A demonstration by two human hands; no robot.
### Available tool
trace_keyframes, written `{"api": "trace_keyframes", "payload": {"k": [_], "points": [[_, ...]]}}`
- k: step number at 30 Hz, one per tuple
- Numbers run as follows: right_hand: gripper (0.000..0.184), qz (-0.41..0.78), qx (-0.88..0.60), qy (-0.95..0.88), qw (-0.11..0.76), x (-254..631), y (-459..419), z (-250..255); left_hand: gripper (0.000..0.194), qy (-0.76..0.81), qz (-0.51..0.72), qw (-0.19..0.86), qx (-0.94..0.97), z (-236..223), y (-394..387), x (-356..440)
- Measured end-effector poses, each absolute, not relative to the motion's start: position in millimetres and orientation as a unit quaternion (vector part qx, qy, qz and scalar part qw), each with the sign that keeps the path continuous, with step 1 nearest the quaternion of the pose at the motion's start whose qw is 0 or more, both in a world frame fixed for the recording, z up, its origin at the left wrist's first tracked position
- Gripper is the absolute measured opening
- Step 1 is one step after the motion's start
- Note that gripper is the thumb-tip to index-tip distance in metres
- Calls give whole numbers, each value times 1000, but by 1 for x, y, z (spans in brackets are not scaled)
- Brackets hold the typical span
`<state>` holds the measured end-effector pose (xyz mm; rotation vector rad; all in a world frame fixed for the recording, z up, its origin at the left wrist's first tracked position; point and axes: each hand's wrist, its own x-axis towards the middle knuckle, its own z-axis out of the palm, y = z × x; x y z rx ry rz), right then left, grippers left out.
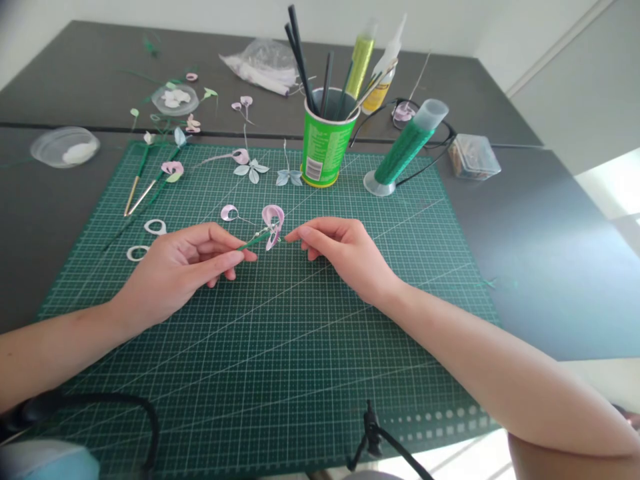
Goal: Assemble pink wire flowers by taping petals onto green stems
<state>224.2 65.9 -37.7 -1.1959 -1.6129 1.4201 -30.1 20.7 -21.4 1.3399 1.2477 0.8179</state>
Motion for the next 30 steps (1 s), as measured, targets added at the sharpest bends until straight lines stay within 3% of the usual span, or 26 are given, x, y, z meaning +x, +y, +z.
{"api": "trace_keyframes", "payload": {"k": [4, 7, 10, 19, 26, 30], "points": [[19, 436, -472, -668, 377, 221, 61, -37, 7, 524, 331, 549, 560, -22, 21, -29], [29, 381, -465, -685, 411, 222, 58, -36, 10, 518, 321, 563, 558, -22, 21, -29], [38, 413, -439, -692, 398, 223, 58, -39, 10, 505, 319, 570, 564, -22, 20, -29], [48, 474, -330, -780, 242, 222, 47, -40, 9, 474, 327, 578, 578, -25, 18, -29], [52, 572, -284, -742, 207, 219, 40, -35, 9, 474, 340, 565, 584, -26, 19, -30], [49, 474, -308, -792, 231, 218, 38, -32, 10, 474, 337, 572, 578, -26, 19, -30]]}}
